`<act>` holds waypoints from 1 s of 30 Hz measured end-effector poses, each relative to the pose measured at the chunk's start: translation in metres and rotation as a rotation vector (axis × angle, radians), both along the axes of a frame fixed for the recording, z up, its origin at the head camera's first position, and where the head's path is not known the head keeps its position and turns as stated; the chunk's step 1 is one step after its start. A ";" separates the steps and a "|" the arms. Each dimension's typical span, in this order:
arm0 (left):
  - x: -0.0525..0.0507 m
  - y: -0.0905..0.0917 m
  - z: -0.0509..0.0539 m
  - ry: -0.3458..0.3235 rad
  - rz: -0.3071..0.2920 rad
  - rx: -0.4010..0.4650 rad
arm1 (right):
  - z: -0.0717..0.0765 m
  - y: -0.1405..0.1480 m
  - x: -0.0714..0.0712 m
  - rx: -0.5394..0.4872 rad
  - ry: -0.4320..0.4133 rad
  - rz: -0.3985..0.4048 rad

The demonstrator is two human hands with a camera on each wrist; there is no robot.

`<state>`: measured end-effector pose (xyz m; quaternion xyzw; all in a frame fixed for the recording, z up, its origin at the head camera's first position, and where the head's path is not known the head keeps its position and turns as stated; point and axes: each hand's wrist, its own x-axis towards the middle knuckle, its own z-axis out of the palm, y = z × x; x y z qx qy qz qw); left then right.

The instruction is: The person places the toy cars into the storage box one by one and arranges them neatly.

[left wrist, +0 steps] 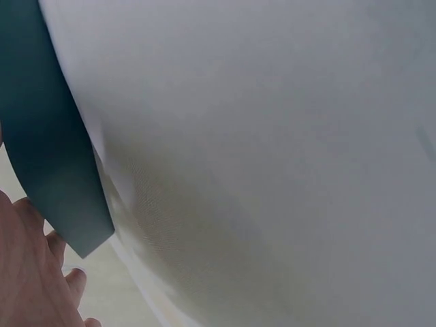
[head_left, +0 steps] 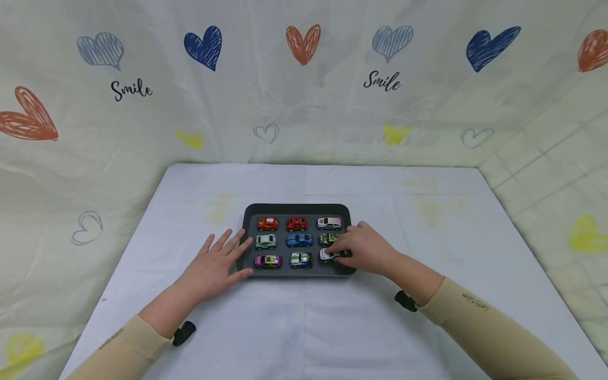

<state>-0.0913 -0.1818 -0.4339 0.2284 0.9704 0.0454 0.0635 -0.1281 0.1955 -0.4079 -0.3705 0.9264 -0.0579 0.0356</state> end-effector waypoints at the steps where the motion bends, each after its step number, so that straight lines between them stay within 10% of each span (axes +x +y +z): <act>1: 0.000 0.000 0.000 0.003 0.000 0.001 | -0.001 -0.001 0.000 0.015 0.001 0.003; 13: 0.001 0.000 0.001 0.018 -0.005 0.014 | -0.005 -0.004 -0.001 0.077 -0.004 0.023; 30: 0.006 0.001 -0.003 -0.003 -0.011 0.035 | 0.006 0.020 0.012 -0.123 0.007 -0.139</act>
